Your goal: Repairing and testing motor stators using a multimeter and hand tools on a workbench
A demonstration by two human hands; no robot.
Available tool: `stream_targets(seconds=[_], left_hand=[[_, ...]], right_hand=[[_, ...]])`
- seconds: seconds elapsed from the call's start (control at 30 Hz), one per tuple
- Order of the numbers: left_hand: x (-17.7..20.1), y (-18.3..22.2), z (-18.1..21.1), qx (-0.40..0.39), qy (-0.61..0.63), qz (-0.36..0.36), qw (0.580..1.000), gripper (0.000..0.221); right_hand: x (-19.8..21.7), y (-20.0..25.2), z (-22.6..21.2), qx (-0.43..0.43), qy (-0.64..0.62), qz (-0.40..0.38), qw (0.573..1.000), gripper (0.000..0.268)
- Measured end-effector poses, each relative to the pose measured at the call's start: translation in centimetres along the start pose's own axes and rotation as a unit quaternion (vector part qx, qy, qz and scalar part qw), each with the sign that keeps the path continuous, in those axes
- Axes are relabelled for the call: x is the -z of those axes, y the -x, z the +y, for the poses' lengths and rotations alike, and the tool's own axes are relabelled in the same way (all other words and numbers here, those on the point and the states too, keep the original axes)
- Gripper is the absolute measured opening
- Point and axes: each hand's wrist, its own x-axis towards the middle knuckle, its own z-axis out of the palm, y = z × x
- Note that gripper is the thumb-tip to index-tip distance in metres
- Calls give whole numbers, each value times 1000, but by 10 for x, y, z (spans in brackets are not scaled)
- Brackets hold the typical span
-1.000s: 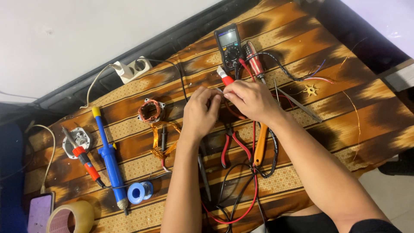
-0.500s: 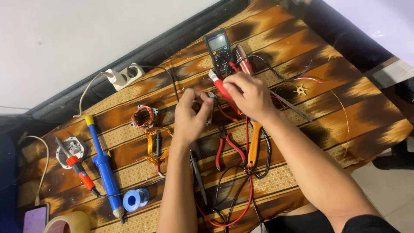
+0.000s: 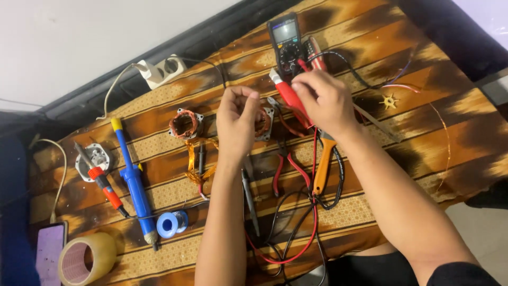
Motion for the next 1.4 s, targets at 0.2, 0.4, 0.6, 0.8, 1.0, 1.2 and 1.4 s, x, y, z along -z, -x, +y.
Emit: stream_targets(seconds=[0.2, 0.4, 0.6, 0.8, 1.0, 1.2, 1.4], left_hand=[[3, -1, 1, -20, 12, 15, 1000, 20], [-1, 4, 31, 11, -17, -42, 999, 28], [-15, 0, -11, 10, -81, -96, 992, 44], [-11, 9, 25, -2, -17, -7, 1000, 44], [-14, 14, 36, -87, -56, 7, 995, 38], [1, 47, 31, -132, -112, 46, 984, 41], [10, 62, -9, -158, -169, 87, 969, 28]], right_hand=[[-19, 10, -2, -34, 4, 3, 999, 7], [-22, 4, -41, -49, -23, 26, 998, 10], [-13, -10, -68, -38, -50, 40, 997, 17], [-17, -6, -58, -49, -47, 26, 997, 21], [-31, 14, -50, -76, -158, -123, 977, 16], [-53, 45, -28, -88, -61, -214, 971, 7], [-33, 18, -47, -62, -154, -140, 976, 18]])
